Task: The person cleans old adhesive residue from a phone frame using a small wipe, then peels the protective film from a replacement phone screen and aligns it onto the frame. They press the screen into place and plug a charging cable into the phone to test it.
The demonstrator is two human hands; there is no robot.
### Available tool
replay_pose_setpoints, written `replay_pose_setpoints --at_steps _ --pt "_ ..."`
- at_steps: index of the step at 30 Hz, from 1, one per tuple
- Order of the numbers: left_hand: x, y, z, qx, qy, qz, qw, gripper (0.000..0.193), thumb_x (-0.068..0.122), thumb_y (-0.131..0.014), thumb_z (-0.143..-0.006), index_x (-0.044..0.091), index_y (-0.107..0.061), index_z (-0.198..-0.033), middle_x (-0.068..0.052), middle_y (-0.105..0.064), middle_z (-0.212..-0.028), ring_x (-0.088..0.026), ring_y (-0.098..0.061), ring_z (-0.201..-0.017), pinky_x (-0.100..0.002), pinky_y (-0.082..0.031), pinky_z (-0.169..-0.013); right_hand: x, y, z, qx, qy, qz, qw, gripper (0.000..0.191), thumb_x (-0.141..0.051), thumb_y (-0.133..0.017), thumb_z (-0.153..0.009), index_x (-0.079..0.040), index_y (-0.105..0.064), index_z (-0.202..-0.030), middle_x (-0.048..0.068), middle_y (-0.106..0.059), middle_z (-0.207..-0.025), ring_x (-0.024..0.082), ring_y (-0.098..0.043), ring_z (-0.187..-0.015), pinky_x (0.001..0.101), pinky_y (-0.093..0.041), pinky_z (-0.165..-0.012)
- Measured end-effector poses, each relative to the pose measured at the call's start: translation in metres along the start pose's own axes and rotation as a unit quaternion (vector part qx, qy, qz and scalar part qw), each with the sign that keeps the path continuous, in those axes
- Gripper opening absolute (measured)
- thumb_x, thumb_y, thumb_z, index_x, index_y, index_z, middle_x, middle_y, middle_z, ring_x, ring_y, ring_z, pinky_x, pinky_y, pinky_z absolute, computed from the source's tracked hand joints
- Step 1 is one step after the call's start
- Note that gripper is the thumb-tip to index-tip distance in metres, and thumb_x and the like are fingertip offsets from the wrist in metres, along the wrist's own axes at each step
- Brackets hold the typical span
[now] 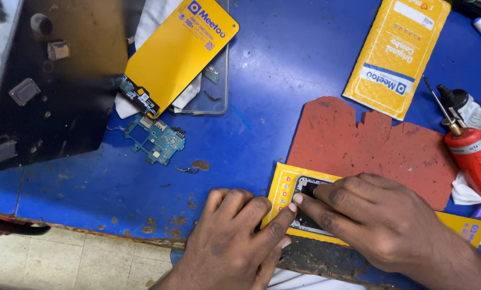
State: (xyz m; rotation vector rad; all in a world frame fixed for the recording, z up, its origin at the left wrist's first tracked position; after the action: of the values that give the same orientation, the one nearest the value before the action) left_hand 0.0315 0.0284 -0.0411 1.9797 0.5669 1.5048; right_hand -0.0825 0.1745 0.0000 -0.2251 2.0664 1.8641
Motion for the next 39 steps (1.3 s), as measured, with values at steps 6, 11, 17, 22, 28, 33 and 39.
replay_pose_setpoints --at_steps 6,11,17,22,28,33,39 --pt "0.001 0.001 0.000 0.002 0.003 -0.001 1.000 0.046 0.025 -0.075 -0.089 0.003 -0.070 -0.128 -0.009 -0.060 -0.104 -0.027 -0.055 -0.101 -0.045 -0.040 -0.090 -0.001 0.000 0.001 0.001 0.007 -0.002 1.000 0.040 -0.018 -0.069 -0.077 -0.004 -0.074 -0.115 0.006 -0.070 -0.098 0.019 -0.070 -0.088 0.0372 -0.058 -0.073" --pt "0.003 0.002 0.000 0.001 0.006 -0.001 1.000 0.044 0.025 -0.075 -0.088 0.004 -0.070 -0.127 -0.010 -0.061 -0.104 -0.027 -0.055 -0.102 -0.045 -0.040 -0.090 0.003 0.003 0.004 0.016 -0.018 -0.027 0.999 0.041 -0.017 -0.070 -0.077 -0.002 -0.073 -0.115 0.008 -0.070 -0.098 0.020 -0.070 -0.089 0.0372 -0.058 -0.075" --pt "0.004 0.003 0.000 0.004 0.004 -0.003 1.000 0.044 0.024 -0.075 -0.088 0.003 -0.069 -0.126 -0.010 -0.061 -0.105 -0.027 -0.055 -0.102 -0.045 -0.040 -0.091 0.002 0.002 0.004 0.026 -0.038 -0.034 0.998 0.040 -0.016 -0.072 -0.076 0.001 -0.073 -0.113 0.009 -0.071 -0.097 0.021 -0.070 -0.086 0.0375 -0.058 -0.074" --pt "0.004 0.002 0.000 0.007 0.006 -0.001 1.000 0.043 0.024 -0.075 -0.089 0.003 -0.070 -0.126 -0.010 -0.060 -0.106 -0.027 -0.054 -0.103 -0.045 -0.040 -0.091 -0.001 0.000 0.004 0.013 -0.011 -0.022 1.000 0.045 -0.019 -0.068 -0.074 -0.002 -0.074 -0.115 0.008 -0.070 -0.100 0.021 -0.069 -0.089 0.0379 -0.057 -0.075" --pt "0.005 0.002 -0.001 0.005 0.006 -0.004 1.000 0.042 0.024 -0.075 -0.089 0.004 -0.070 -0.125 -0.010 -0.060 -0.105 -0.027 -0.055 -0.103 -0.045 -0.040 -0.091 -0.003 0.000 0.003 0.007 -0.001 -0.005 1.000 0.048 -0.018 -0.067 -0.075 -0.003 -0.073 -0.120 0.006 -0.067 -0.098 0.020 -0.068 -0.089 0.0380 -0.057 -0.076" --pt "0.005 0.003 -0.001 0.006 0.007 -0.003 1.000 0.042 0.024 -0.075 -0.088 0.004 -0.071 -0.125 -0.010 -0.061 -0.105 -0.028 -0.055 -0.103 -0.045 -0.040 -0.090 -0.003 0.000 0.003 0.004 -0.009 -0.011 1.000 0.048 -0.020 -0.066 -0.073 -0.004 -0.074 -0.118 0.007 -0.069 -0.100 0.021 -0.068 -0.090 0.0388 -0.056 -0.076" --pt "0.008 0.005 -0.001 0.019 -0.002 0.004 1.000 0.044 0.019 -0.076 -0.085 0.004 -0.071 -0.126 -0.012 -0.062 -0.108 -0.028 -0.057 -0.104 -0.045 -0.041 -0.093 0.010 0.016 0.020 0.096 -0.121 -0.069 0.986 0.043 -0.002 -0.076 -0.071 -0.007 -0.076 -0.114 0.006 -0.069 -0.096 0.021 -0.071 -0.083 0.0352 -0.059 -0.070"
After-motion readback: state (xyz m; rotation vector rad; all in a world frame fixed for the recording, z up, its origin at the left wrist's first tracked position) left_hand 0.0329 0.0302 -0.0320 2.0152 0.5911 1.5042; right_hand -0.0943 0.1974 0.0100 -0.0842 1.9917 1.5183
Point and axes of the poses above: each hand's wrist, its own z-axis away from the middle knuckle, its own y-axis out of the back of the hand, x = y × z, the point moved 5 cm from there along -z, towards the middle knuckle
